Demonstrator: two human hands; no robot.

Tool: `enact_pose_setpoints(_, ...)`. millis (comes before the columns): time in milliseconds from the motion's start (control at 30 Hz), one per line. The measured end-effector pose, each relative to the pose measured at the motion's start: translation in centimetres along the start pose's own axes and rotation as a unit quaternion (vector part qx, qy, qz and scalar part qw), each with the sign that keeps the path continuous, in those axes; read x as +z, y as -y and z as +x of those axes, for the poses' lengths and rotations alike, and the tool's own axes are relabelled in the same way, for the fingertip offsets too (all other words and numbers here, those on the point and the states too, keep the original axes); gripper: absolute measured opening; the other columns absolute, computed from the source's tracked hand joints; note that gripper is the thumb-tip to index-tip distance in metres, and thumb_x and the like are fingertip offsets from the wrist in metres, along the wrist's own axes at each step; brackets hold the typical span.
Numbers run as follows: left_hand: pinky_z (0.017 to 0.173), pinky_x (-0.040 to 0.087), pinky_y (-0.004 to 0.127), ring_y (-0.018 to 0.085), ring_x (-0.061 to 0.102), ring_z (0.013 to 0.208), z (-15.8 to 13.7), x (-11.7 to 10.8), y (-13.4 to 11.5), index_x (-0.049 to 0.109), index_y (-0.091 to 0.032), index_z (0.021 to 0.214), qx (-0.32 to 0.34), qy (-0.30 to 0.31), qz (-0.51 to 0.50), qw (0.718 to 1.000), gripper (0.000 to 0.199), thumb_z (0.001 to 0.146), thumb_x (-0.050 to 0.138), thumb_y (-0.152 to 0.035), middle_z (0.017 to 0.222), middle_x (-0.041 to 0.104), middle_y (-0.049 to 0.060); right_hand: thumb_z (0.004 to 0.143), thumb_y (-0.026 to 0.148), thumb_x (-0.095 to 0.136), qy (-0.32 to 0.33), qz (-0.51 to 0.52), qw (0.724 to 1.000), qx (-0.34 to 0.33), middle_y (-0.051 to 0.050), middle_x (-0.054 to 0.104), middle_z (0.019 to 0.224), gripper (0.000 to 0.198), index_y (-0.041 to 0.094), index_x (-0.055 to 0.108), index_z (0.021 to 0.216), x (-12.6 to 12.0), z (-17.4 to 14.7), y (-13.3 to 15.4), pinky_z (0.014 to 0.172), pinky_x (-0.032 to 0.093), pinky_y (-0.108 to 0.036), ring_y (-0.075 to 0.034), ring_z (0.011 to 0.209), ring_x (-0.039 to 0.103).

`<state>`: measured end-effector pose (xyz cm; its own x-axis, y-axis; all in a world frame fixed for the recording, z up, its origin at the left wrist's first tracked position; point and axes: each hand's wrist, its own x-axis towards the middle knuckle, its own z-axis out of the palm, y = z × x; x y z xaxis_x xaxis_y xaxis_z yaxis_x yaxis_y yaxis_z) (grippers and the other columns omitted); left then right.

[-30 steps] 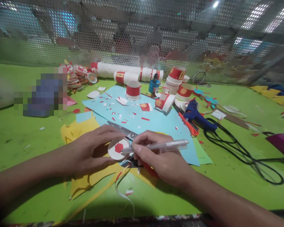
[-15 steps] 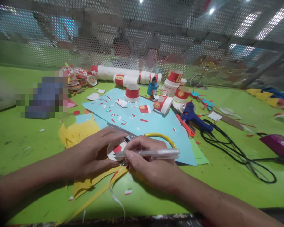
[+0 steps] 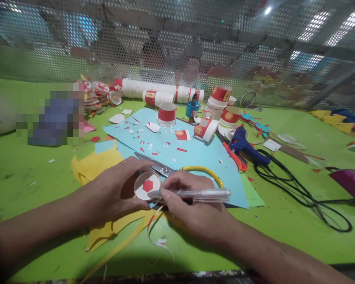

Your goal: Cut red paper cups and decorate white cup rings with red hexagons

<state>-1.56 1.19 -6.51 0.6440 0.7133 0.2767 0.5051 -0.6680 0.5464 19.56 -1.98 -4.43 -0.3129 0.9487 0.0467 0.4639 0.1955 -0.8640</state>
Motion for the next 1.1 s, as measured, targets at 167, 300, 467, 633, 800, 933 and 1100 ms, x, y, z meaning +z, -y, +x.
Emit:
enact_pose_setpoints(167, 0.082, 0.048, 0.038, 0.025, 0.056, 0.103, -0.11, 0.00, -0.02, 0.039, -0.023, 0.120, 0.014, 0.001, 0.010, 1.000, 0.053, 0.077, 0.070, -0.032, 0.112, 0.058, 0.008, 0.080, 0.026, 0.053, -0.005, -0.011, 1.000, 0.003, -0.002, 0.062, 0.061, 0.014, 0.019, 0.060, 0.070, -0.02, 0.17, 0.04, 0.045, 0.039, -0.024, -0.013, 0.051, 0.052)
enact_pose_setpoints(300, 0.080, 0.048, 0.037, 0.024, 0.057, 0.102, -0.30, 0.15, 0.05, 0.034, -0.024, 0.124, 0.037, -0.013, 0.026, 0.999, 0.054, 0.081, 0.065, -0.031, 0.112, 0.058, 0.008, 0.080, 0.026, 0.054, -0.012, -0.013, 1.000, 0.001, -0.002, 0.063, 0.062, 0.014, 0.020, 0.061, 0.069, -0.03, 0.20, 0.05, 0.046, 0.040, -0.024, -0.013, 0.052, 0.053)
enact_pose_setpoints(467, 0.081, 0.049, 0.036, 0.024, 0.057, 0.100, -0.59, 0.44, 0.14, 0.028, -0.022, 0.129, 0.039, -0.032, 0.048, 0.998, 0.064, 0.079, 0.068, -0.025, 0.112, 0.058, 0.009, 0.082, 0.026, 0.055, -0.008, -0.005, 1.000, 0.000, -0.001, 0.063, 0.063, 0.014, 0.020, 0.061, 0.071, -0.10, 0.24, -0.13, 0.047, 0.040, -0.024, -0.013, 0.053, 0.053)
enact_pose_setpoints(633, 0.082, 0.049, 0.036, 0.026, 0.057, 0.105, -0.63, 0.48, 0.10, 0.029, -0.021, 0.129, 0.032, -0.030, 0.057, 0.997, 0.069, 0.076, 0.072, -0.028, 0.116, 0.058, 0.011, 0.082, 0.027, 0.055, -0.009, -0.009, 1.000, 0.004, -0.002, 0.063, 0.063, 0.014, 0.020, 0.061, 0.071, -0.11, 0.10, -0.08, 0.047, 0.040, -0.023, -0.013, 0.053, 0.052)
enact_pose_setpoints(800, 0.084, 0.050, 0.038, 0.027, 0.057, 0.109, -0.63, 0.47, 0.06, 0.027, -0.024, 0.130, 0.018, -0.024, 0.052, 0.998, 0.071, 0.076, 0.072, -0.030, 0.119, 0.057, 0.011, 0.081, 0.027, 0.054, -0.007, -0.011, 1.000, 0.004, -0.002, 0.063, 0.063, 0.014, 0.020, 0.060, 0.070, -0.02, 0.12, 0.00, 0.047, 0.040, -0.024, -0.013, 0.054, 0.053)
enact_pose_setpoints(933, 0.085, 0.050, 0.040, 0.028, 0.057, 0.111, -0.62, 0.52, 0.02, 0.025, -0.026, 0.130, 0.015, -0.031, 0.049, 0.998, 0.075, 0.074, 0.074, -0.027, 0.120, 0.057, 0.011, 0.081, 0.026, 0.054, -0.004, -0.005, 1.000, 0.007, -0.002, 0.063, 0.063, 0.014, 0.019, 0.060, 0.070, 0.00, 0.28, -0.10, 0.047, 0.040, -0.024, -0.013, 0.053, 0.052)
enact_pose_setpoints(1100, 0.083, 0.051, 0.038, 0.027, 0.058, 0.107, -0.58, 0.62, -0.02, 0.028, -0.024, 0.128, 0.016, -0.040, 0.053, 0.998, 0.071, 0.074, 0.073, -0.026, 0.118, 0.058, 0.011, 0.080, 0.027, 0.053, -0.003, -0.006, 1.000, 0.009, -0.002, 0.062, 0.063, 0.014, 0.019, 0.060, 0.070, 0.06, 0.21, -0.01, 0.047, 0.039, -0.024, -0.013, 0.053, 0.052)
